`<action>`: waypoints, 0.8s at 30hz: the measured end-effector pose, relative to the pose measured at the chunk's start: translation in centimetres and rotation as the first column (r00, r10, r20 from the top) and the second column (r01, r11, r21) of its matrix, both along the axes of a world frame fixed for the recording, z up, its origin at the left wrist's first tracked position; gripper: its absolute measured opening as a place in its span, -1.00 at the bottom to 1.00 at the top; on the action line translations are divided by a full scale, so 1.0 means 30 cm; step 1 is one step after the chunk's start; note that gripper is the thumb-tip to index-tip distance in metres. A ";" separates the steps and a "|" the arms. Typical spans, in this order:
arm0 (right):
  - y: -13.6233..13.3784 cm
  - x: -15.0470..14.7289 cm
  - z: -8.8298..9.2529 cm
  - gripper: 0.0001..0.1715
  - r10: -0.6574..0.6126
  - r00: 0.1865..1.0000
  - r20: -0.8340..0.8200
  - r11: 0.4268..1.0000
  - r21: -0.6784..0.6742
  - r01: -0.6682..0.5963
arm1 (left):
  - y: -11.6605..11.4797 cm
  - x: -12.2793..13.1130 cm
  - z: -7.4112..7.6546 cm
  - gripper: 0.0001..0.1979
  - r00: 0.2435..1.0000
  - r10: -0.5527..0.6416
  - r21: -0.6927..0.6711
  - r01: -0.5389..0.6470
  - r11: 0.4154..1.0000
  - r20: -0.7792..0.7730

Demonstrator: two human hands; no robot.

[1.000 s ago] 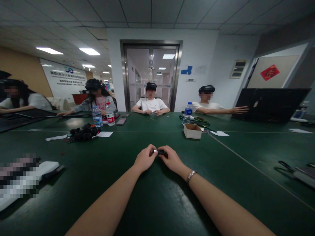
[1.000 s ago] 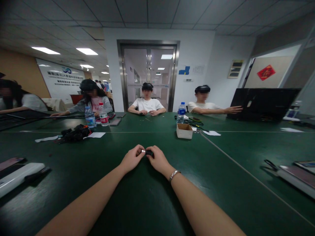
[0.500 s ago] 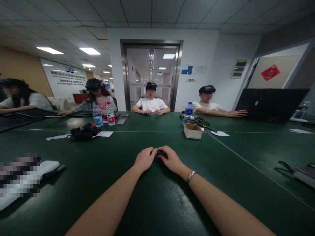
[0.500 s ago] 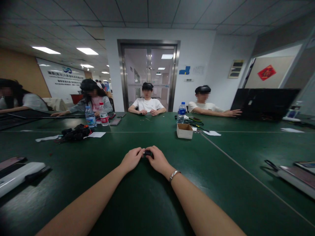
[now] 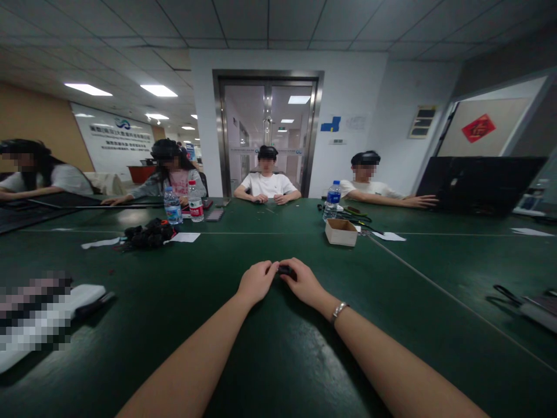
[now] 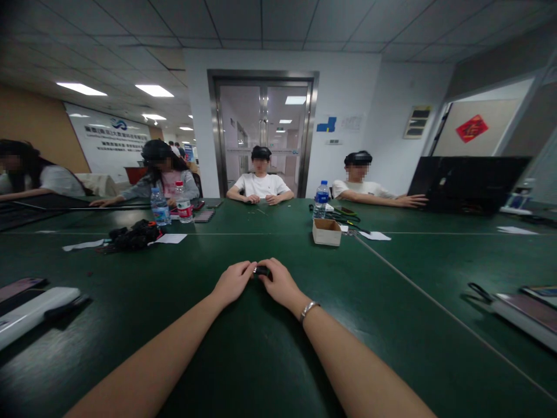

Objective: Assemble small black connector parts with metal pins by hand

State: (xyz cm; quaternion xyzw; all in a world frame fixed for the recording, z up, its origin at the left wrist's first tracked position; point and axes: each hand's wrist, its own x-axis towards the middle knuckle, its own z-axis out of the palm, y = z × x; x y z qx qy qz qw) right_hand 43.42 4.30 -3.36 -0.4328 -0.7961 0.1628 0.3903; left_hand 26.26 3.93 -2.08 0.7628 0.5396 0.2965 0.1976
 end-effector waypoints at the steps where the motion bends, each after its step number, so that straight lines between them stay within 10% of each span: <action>1: 0.000 0.000 0.000 -0.70 0.000 1.000 -0.002 1.000 -0.001 0.000 | -0.001 0.000 0.001 -0.53 1.000 0.004 0.002 -0.004 1.000 0.004; 24: 0.005 0.001 -0.015 -0.67 0.026 1.000 -0.009 1.000 0.017 -0.025 | 0.003 0.007 -0.013 -0.52 0.999 0.011 0.039 -0.009 0.999 -0.045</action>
